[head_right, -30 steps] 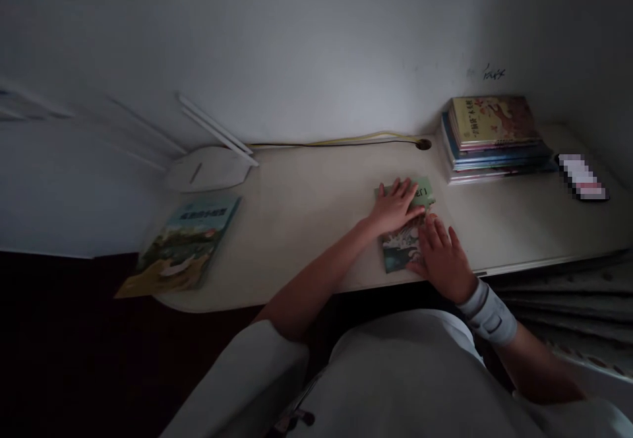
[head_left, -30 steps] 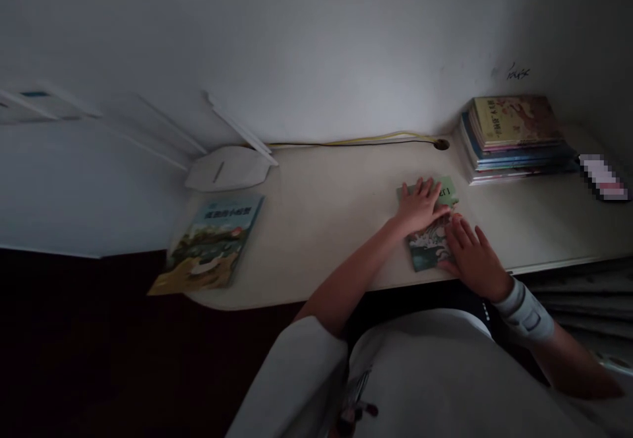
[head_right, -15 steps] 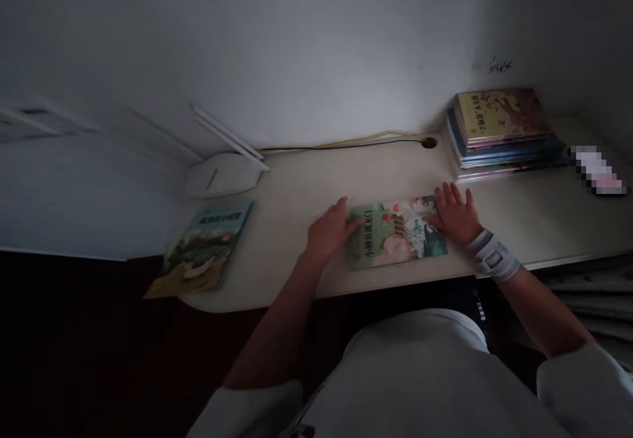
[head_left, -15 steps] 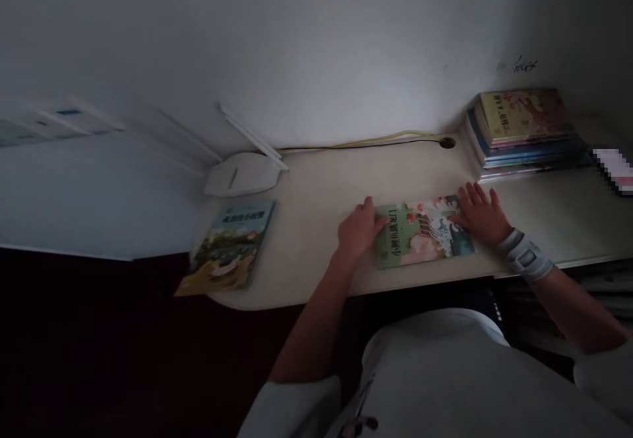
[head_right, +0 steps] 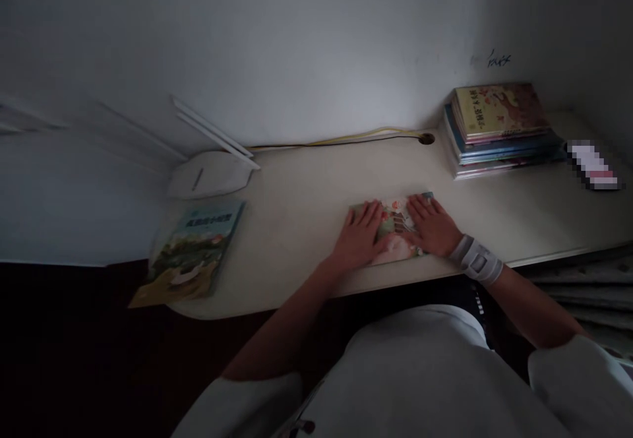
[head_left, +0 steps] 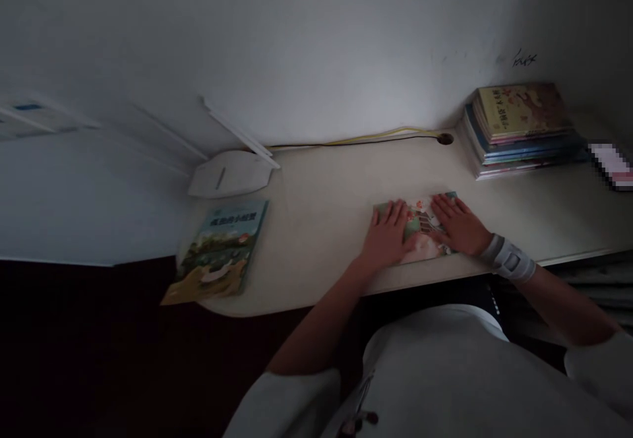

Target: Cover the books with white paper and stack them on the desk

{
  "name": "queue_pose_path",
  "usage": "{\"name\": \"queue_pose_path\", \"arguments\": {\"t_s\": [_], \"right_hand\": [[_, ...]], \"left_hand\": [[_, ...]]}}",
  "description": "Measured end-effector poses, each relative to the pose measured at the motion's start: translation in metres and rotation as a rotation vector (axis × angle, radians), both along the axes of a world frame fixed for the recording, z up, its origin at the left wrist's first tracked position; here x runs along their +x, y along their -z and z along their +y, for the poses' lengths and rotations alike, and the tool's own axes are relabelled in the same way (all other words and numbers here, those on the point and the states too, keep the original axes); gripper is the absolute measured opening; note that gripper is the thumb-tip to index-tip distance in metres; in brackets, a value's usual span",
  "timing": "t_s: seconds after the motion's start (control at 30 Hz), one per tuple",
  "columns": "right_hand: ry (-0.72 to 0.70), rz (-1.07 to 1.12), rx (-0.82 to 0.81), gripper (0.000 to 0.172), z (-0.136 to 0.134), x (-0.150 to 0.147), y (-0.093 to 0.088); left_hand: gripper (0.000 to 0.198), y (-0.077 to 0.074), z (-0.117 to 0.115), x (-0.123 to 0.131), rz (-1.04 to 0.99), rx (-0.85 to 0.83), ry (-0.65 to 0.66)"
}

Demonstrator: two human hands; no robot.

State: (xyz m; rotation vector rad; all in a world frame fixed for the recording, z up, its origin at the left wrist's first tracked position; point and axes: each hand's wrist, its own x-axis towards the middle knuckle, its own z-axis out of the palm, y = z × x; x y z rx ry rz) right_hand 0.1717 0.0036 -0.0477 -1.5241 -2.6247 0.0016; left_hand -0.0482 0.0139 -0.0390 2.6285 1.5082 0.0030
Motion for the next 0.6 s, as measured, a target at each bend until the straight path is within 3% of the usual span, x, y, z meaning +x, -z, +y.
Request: {"name": "queue_pose_path", "arguments": {"t_s": [0.13, 0.3, 0.47, 0.6], "right_hand": [[0.255, 0.002, 0.007, 0.070, 0.008, 0.029, -0.001], [0.515, 0.082, 0.027, 0.050, 0.028, 0.049, -0.014], [0.499, 0.301, -0.191, 0.033, 0.063, 0.048, -0.019], [0.432, 0.400, -0.219, 0.023, 0.082, 0.044, -0.017]], "left_hand": [[0.070, -0.001, 0.004, -0.029, 0.005, 0.025, -0.300], [0.043, -0.011, 0.021, -0.045, -0.164, 0.035, -0.488], [0.022, -0.014, 0.059, -0.046, -0.428, -0.187, -0.531], [0.010, -0.014, 0.070, -0.042, -0.529, -0.175, -0.512]]}}
